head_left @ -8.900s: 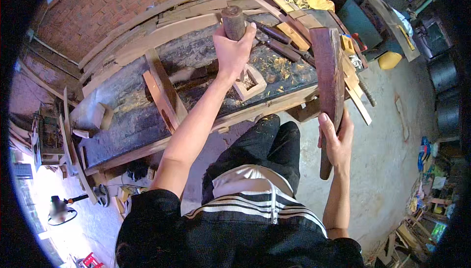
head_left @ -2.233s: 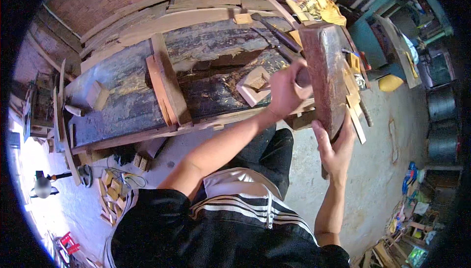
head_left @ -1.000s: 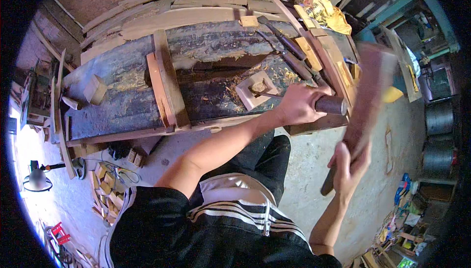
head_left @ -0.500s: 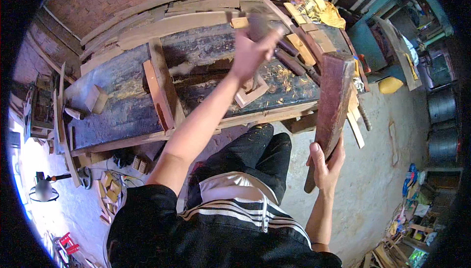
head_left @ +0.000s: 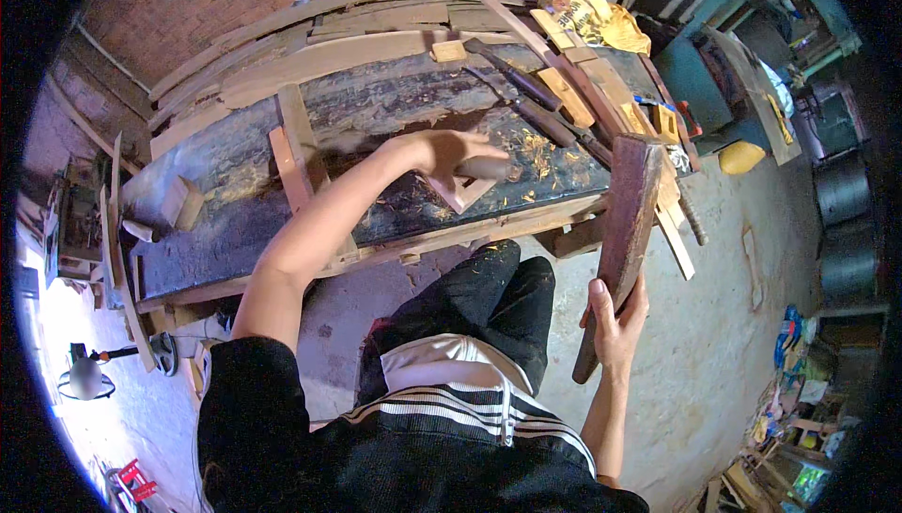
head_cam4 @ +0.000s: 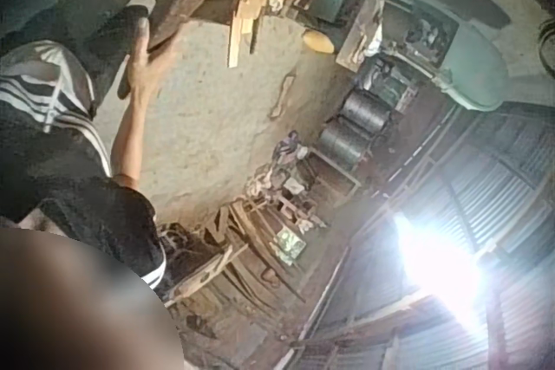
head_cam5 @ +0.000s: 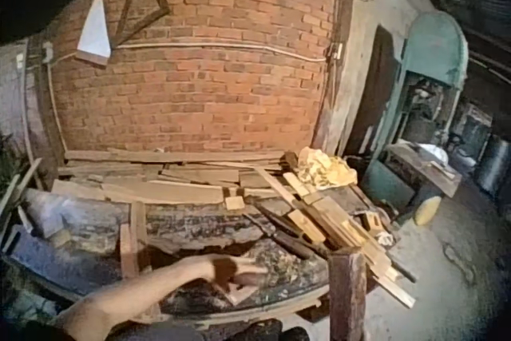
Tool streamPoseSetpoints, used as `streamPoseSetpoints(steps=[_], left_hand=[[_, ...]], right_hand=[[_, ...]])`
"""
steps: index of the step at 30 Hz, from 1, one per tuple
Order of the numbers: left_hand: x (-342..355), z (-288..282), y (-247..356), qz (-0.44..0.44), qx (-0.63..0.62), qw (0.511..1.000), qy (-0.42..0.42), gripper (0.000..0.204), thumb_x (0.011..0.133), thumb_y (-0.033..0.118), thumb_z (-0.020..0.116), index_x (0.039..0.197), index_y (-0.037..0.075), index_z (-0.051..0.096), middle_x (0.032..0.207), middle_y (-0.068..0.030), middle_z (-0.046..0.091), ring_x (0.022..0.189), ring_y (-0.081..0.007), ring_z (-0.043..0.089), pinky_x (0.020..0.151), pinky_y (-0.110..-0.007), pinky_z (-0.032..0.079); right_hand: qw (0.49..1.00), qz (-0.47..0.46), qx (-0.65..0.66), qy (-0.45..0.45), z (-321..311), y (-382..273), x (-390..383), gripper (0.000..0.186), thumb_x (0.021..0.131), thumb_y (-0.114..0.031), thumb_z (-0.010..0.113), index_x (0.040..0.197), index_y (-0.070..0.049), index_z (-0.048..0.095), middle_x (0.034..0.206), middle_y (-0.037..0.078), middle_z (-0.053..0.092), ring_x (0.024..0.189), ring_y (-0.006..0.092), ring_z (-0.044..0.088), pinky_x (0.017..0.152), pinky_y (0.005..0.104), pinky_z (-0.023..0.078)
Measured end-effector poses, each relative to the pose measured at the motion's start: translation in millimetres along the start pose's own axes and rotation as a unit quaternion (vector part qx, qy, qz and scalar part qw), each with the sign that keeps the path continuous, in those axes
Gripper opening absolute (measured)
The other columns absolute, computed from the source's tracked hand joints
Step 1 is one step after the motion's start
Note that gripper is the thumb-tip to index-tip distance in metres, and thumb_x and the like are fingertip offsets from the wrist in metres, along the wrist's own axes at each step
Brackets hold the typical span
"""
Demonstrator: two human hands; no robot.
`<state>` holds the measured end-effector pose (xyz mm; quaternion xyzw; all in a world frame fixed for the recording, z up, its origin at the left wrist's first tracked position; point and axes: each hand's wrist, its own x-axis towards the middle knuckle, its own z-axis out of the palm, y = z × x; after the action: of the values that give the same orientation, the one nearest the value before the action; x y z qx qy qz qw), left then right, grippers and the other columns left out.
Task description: The person chisels a mortise into a wooden block on a workbench using a hand chisel and a wooden mallet.
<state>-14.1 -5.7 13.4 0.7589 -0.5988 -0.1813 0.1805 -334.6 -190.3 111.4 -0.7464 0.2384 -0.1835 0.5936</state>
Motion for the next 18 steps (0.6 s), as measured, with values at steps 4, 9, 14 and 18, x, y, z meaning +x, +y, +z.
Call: streamPoseSetpoints(steps=[4, 9, 14, 18], left_hand=[[-7.7, -28.0, 52.0, -0.201, 0.079, 0.976, -0.019, 0.073, 0.067, 0.035, 0.083, 0.131, 0.016, 0.054, 0.113, -0.0151, 0.066, 0.104, -0.0326, 0.066, 0.081, -0.047, 0.055], [-29.1, -2.4, 29.6, -0.34, 0.059, 0.933, 0.1, 0.066, 0.073, 0.039, 0.079, 0.131, 0.02, 0.056, 0.09, -0.0189, 0.07, 0.091, -0.0412, 0.067, 0.079, -0.049, 0.055], [-31.4, -3.8, 23.9, -0.226, 0.067, 0.959, 0.16, 0.085, 0.07, 0.051, 0.081, 0.142, 0.019, 0.048, 0.127, -0.0154, 0.062, 0.108, -0.0364, 0.064, 0.091, -0.045, 0.053], [-24.0, 12.1, 48.3, -0.23, 0.034, 0.969, 0.086, 0.103, 0.06, 0.06, 0.082, 0.146, 0.018, 0.041, 0.137, -0.0137, 0.055, 0.108, -0.0351, 0.064, 0.089, -0.045, 0.055]], right_hand=[[1.0, 0.003, -0.006, 0.01, -9.1, 6.7, -2.2, 0.044, 0.088, -0.021, 0.072, 0.12, 0.002, 0.051, 0.071, 0.002, 0.058, 0.053, 0.0087, 0.053, 0.047, 0.0239, 0.044], [1.0, 0.007, -0.003, 0.011, -7.6, 7.7, -3.2, 0.043, 0.088, -0.022, 0.073, 0.118, 0.001, 0.051, 0.073, 0.002, 0.058, 0.053, 0.0086, 0.053, 0.047, 0.024, 0.044], [1.0, 0.013, -0.006, 0.002, -8.7, 9.9, -2.6, 0.042, 0.087, -0.023, 0.073, 0.115, 0.0, 0.052, 0.074, 0.003, 0.058, 0.053, 0.0088, 0.053, 0.046, 0.0243, 0.044], [1.0, 0.011, -0.003, 0.016, -5.1, 9.9, -5.6, 0.043, 0.087, -0.024, 0.073, 0.115, 0.001, 0.052, 0.073, 0.003, 0.058, 0.052, 0.0092, 0.053, 0.046, 0.0245, 0.044]])
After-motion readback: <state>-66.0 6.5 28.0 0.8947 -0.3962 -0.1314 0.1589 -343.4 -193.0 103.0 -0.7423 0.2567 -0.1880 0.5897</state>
